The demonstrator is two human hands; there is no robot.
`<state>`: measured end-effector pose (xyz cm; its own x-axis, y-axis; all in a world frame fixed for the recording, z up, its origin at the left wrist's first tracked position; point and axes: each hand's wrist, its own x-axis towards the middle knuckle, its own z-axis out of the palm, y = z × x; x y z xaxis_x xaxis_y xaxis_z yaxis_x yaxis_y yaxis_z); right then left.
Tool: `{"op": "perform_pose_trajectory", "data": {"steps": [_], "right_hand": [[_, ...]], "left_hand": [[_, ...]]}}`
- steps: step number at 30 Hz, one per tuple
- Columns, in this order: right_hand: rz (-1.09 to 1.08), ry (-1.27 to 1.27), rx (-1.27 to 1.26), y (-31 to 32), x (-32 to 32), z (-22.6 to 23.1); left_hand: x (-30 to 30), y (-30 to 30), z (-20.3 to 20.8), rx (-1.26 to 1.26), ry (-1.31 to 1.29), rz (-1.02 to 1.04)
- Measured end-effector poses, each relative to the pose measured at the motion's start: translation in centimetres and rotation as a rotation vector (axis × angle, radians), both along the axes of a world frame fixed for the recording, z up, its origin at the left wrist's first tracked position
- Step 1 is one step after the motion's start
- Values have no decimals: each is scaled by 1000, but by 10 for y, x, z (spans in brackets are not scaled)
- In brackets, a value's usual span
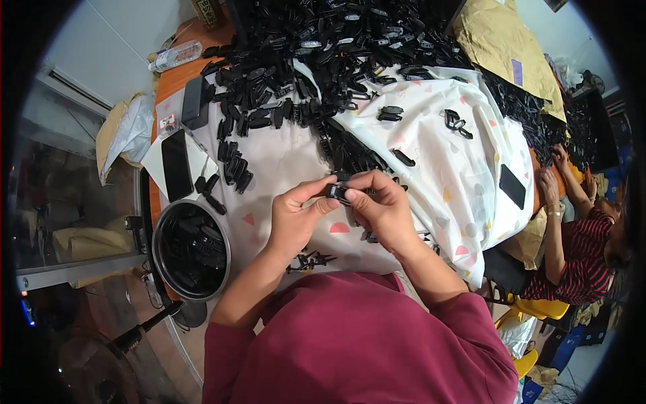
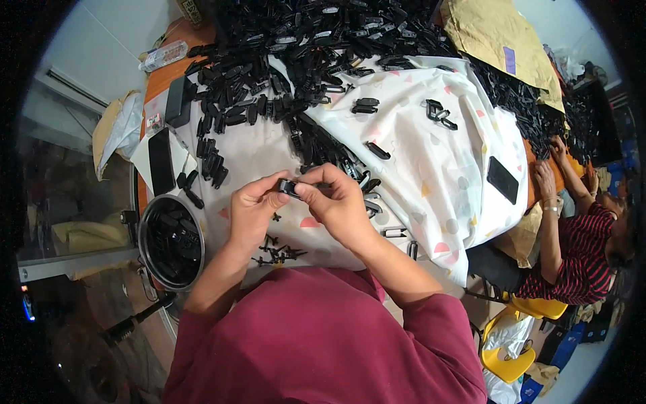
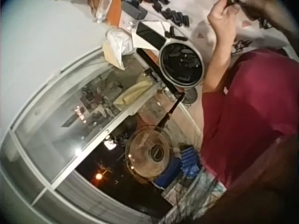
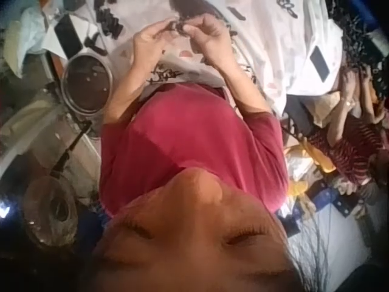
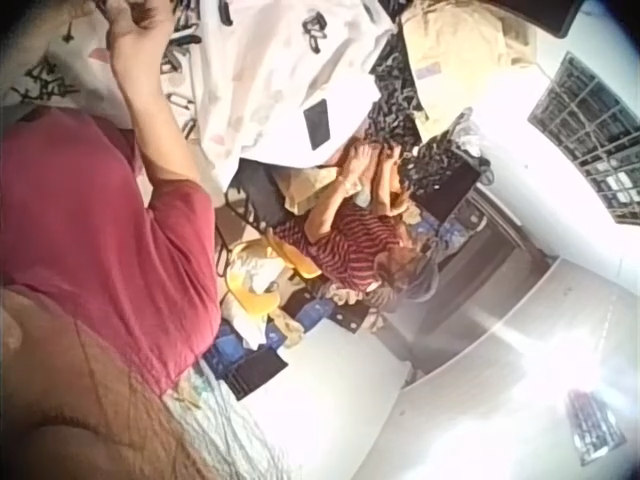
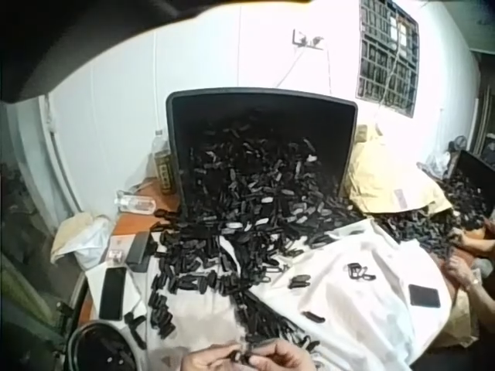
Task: Assembling black plastic clip components by hand at a workbench.
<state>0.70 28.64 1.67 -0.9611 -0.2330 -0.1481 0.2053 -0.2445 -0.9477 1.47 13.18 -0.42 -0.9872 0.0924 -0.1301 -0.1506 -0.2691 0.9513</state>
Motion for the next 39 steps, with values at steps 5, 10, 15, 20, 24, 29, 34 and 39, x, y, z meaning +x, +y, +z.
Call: {"op": "perform_pose_trajectory", "data": {"steps": [5,10,15,20,24,29,34,39], "right_hand": [[2,-112,100,-3,10,-12],[-5,47,335,-2,14,-36],[-179,295,931,36,-32,-44],[-212,339,1291,53,-69,-41],[-25,420,1404,45,-74,-43],[-36,369,1380,43,-68,-31],[-59,-30,-161,19,-50,9],[33,-198,-322,8,-33,7]], "left_hand": [[2,7,-11,149,-16,14],[1,6,-30,462,-193,16],[-56,-3,-64,-443,50,117],[-82,30,-44,-1319,203,-24],[-75,17,-44,-1293,126,-78],[-59,-11,-31,-1140,259,-36],[-42,-14,2,-807,485,-128],[-28,-7,6,-126,262,-60]]}}
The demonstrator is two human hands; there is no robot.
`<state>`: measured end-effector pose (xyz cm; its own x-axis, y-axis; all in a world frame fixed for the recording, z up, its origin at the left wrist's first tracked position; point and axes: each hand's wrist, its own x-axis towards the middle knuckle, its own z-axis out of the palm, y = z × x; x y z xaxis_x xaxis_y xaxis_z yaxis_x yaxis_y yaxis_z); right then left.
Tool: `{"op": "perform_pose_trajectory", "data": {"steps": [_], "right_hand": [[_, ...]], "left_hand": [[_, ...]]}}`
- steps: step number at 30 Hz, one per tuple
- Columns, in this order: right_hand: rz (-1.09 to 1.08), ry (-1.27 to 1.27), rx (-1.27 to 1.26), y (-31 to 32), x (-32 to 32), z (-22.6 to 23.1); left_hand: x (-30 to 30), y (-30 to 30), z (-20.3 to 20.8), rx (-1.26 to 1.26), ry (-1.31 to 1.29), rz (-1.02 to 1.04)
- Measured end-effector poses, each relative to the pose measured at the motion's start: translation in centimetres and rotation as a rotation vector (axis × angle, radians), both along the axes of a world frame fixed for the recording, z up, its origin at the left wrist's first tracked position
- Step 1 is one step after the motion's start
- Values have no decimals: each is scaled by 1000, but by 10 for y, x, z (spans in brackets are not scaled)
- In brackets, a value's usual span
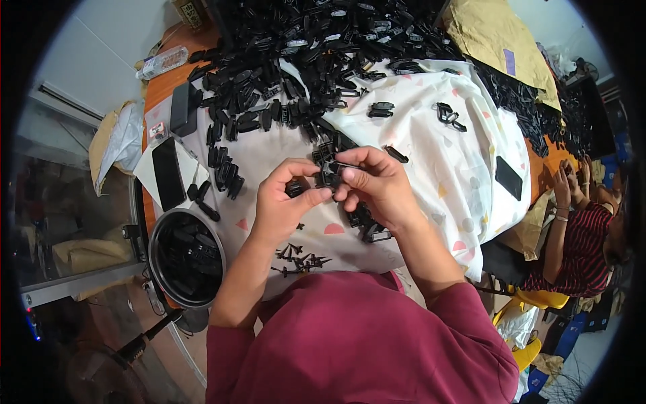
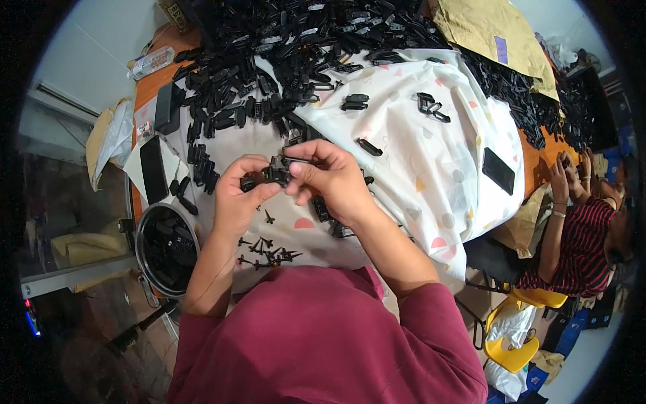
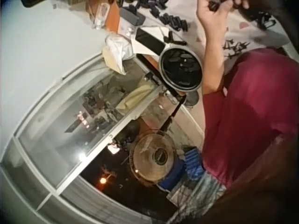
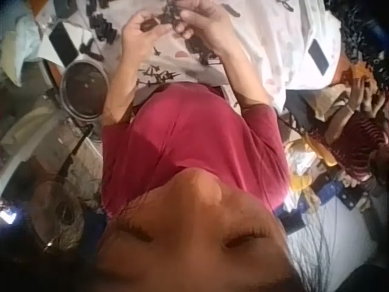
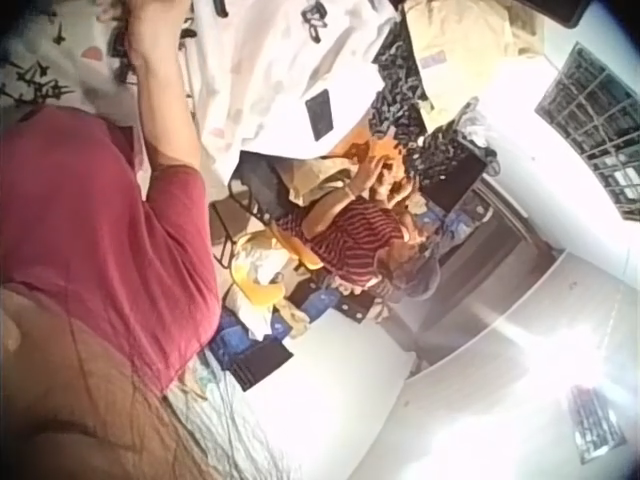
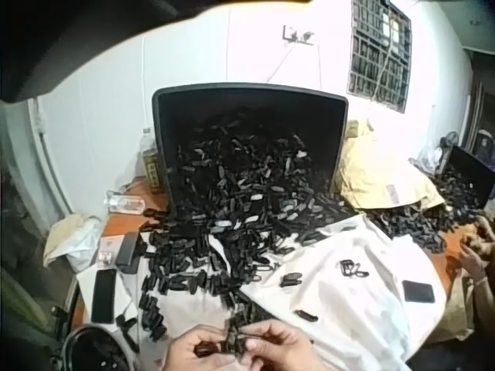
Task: Assembling black plastic clip components by hand at a workbench.
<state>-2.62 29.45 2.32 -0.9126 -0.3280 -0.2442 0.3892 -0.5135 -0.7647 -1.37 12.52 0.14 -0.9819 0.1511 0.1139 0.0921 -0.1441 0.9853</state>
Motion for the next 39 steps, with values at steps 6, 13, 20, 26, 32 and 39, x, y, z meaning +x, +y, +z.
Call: {"op": "perform_pose_trajectory", "data": {"steps": [6,13,20,26,32,39], "right_hand": [[-36,-13,-59,9,10,6],[-11,-146,5,12,11,2],[-24,-42,231,6,16,3],[-93,41,337,9,18,0],[-6,40,378,0,19,10],[-77,198,414,0,38,-23]], "left_hand": [[5,3,2,-142,67,22],[5,3,10,-408,423,99],[6,-1,9,-474,377,31],[8,7,15,-582,444,93],[19,16,-12,183,-295,51],[21,29,-23,473,-475,59]]}}
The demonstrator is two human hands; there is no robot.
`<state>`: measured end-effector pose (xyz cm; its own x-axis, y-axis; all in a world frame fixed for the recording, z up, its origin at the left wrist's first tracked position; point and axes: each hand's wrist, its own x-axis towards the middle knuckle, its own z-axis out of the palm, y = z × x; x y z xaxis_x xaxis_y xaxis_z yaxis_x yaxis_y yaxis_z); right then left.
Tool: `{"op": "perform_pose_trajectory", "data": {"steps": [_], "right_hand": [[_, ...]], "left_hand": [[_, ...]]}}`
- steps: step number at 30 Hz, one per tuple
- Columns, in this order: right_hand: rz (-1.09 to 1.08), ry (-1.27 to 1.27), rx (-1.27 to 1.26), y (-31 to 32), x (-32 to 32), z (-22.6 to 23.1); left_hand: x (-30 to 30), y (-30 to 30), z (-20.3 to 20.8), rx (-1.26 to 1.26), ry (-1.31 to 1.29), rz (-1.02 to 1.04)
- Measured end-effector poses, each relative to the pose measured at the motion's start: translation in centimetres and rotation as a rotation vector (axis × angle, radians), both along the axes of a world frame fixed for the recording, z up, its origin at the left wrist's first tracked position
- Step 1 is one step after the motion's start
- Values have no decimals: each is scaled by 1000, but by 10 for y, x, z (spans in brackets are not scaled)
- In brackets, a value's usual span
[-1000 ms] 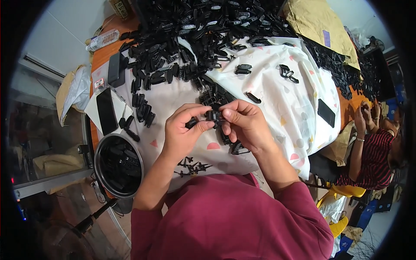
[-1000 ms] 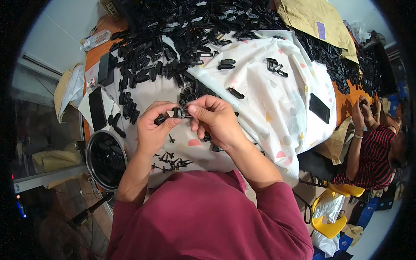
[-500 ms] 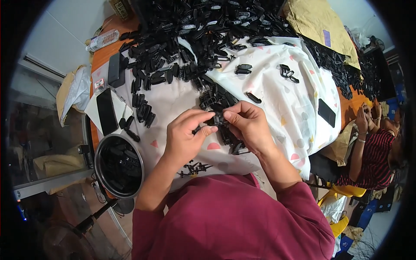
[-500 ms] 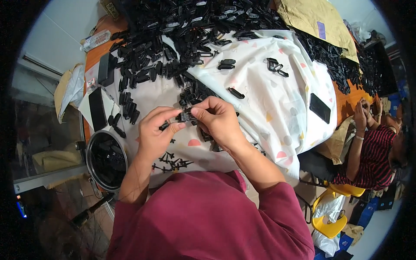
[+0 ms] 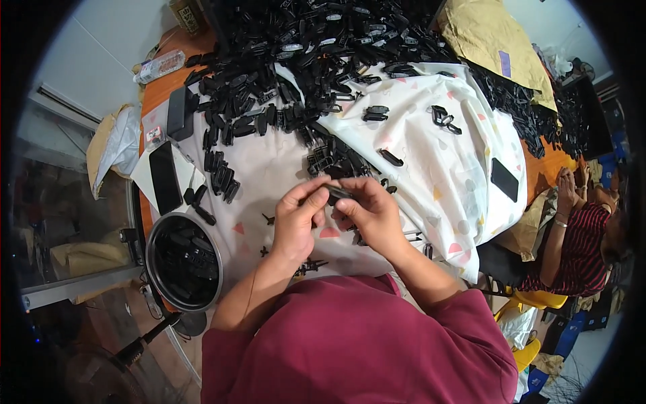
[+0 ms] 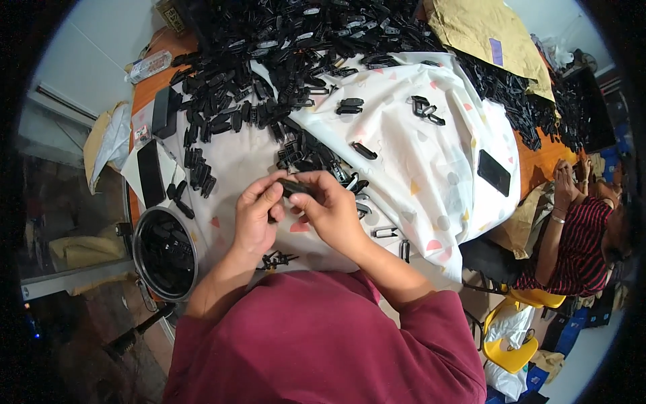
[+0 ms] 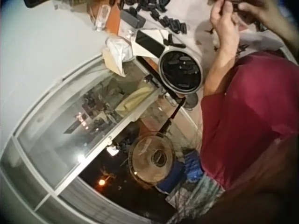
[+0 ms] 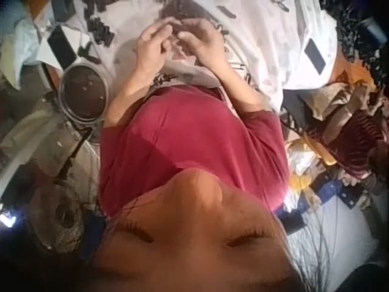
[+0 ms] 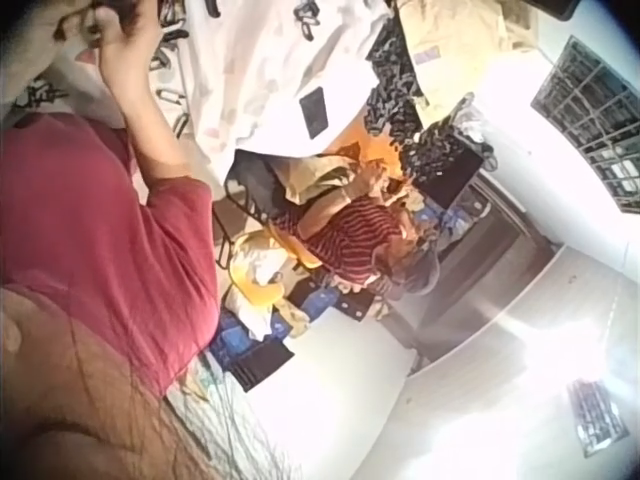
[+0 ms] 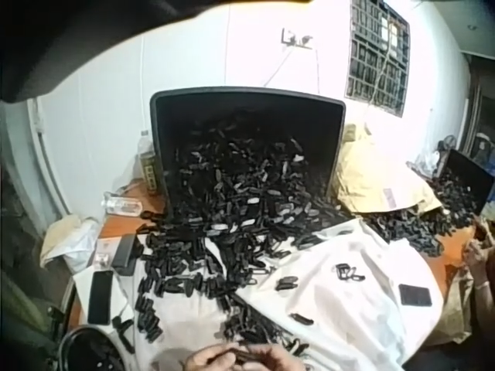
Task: Assembling black plastic clip components by hand at a workbench.
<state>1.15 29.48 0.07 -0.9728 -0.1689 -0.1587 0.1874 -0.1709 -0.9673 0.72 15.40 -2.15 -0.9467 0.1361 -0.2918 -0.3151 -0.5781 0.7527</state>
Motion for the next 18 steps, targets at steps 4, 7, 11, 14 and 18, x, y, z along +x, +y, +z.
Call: {"op": "perform_pose_trajectory", "data": {"steps": [4,7,11,14,18], "right_hand": [[64,112,294,4,-8,-2],[-17,177,604,40,-50,-8],[-40,419,1368,97,-83,-54],[6,325,1358,89,-81,-47],[-223,473,1025,66,-67,-33]], "left_hand": [[-4,-2,-2,337,-145,-13],[-20,-18,-20,84,0,67],[-45,-40,-49,-597,136,36],[-45,-29,-35,-1318,588,-144],[-39,-11,-31,-1615,605,-269]]}}
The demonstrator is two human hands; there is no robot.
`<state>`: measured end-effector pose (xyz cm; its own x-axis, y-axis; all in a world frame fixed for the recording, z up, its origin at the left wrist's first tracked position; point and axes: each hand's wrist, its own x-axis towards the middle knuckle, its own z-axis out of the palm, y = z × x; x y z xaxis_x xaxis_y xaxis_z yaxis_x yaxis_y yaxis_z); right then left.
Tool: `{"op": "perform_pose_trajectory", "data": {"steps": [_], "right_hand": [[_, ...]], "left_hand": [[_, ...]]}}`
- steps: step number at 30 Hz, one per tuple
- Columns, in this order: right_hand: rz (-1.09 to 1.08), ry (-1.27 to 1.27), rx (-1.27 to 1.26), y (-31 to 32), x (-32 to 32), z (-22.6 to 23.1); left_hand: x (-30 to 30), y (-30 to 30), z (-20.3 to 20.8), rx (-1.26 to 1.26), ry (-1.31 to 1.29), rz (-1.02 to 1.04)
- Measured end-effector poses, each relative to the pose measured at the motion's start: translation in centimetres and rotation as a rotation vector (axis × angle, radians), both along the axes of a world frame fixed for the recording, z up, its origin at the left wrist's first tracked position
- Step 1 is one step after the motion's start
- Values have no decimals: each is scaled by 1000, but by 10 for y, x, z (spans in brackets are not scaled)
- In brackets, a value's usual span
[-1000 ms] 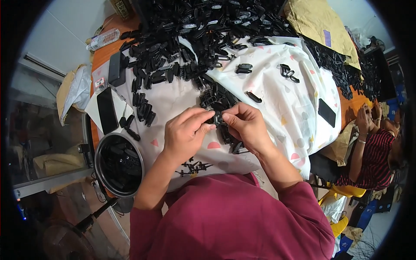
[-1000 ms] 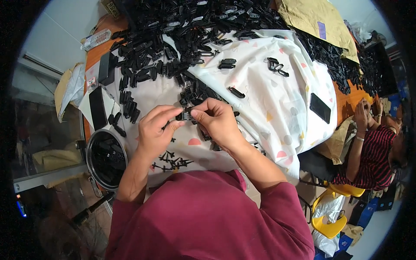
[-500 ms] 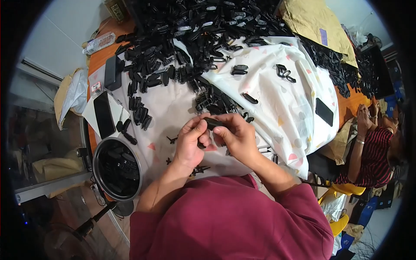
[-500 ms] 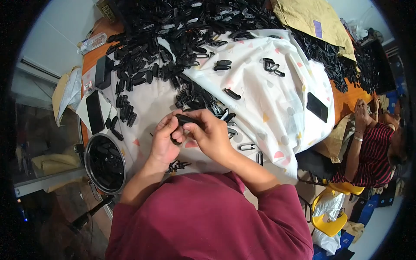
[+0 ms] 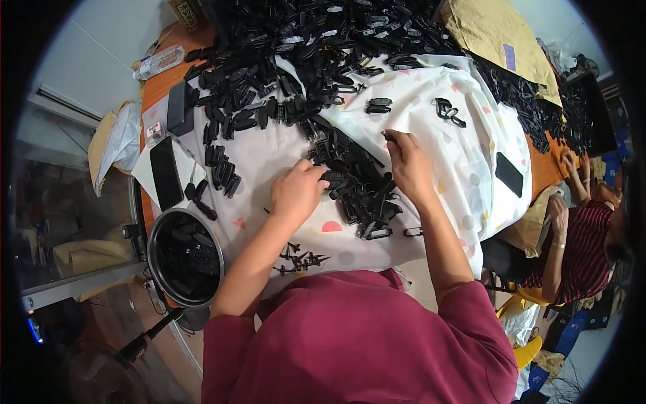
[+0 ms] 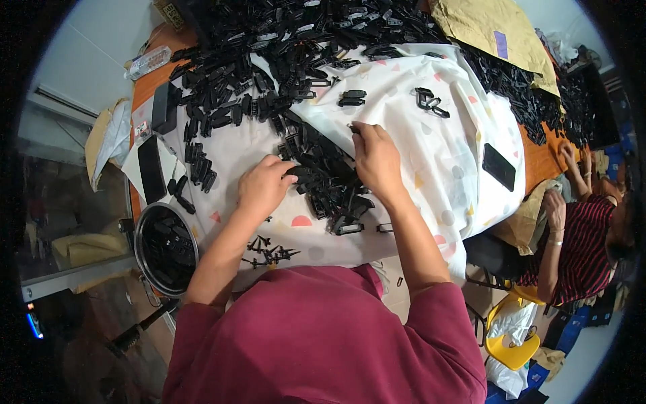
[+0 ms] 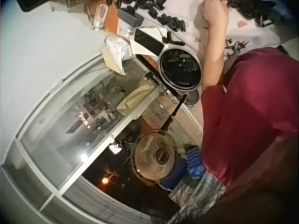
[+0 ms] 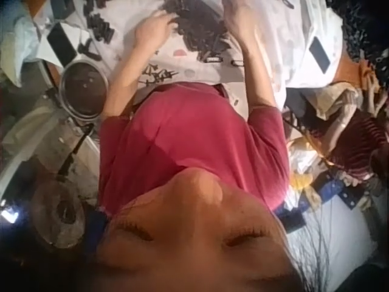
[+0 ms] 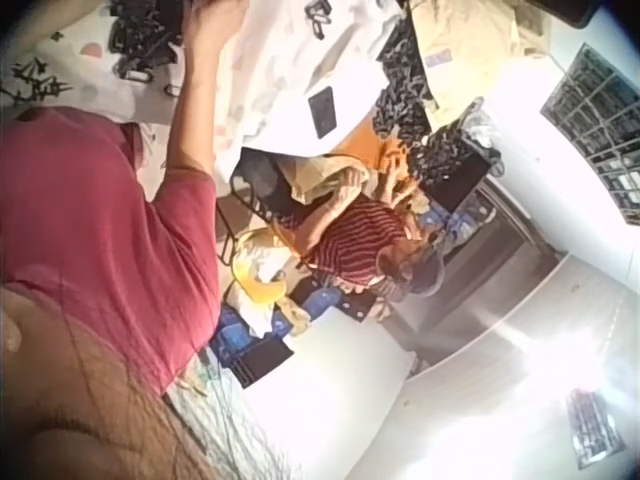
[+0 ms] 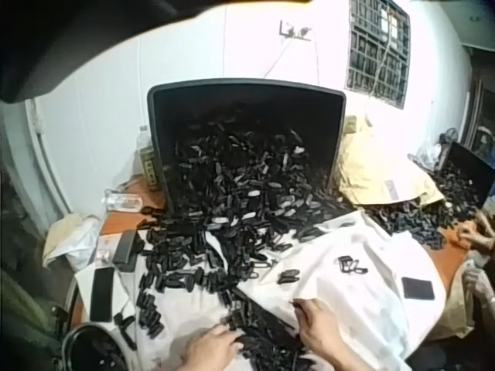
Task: Assembling black plastic clip components by hand at a workbench.
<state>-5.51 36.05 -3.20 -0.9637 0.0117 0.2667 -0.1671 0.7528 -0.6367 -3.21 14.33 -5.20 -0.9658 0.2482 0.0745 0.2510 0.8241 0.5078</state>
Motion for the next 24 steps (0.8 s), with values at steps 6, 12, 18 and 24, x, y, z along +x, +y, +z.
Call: {"op": "perform_pose_trajectory", "data": {"steps": [6,12,18,24], "right_hand": [[143,-367,-577,-30,27,13],[334,-421,-802,-49,39,23],[308,-523,-944,-71,50,25],[151,-532,-1067,-77,56,24]], "left_hand": [[-2,-11,-3,11,-132,-78],[13,-26,13,129,-62,-87],[21,-19,52,724,90,-181],[30,-7,54,1043,-362,71]]}}
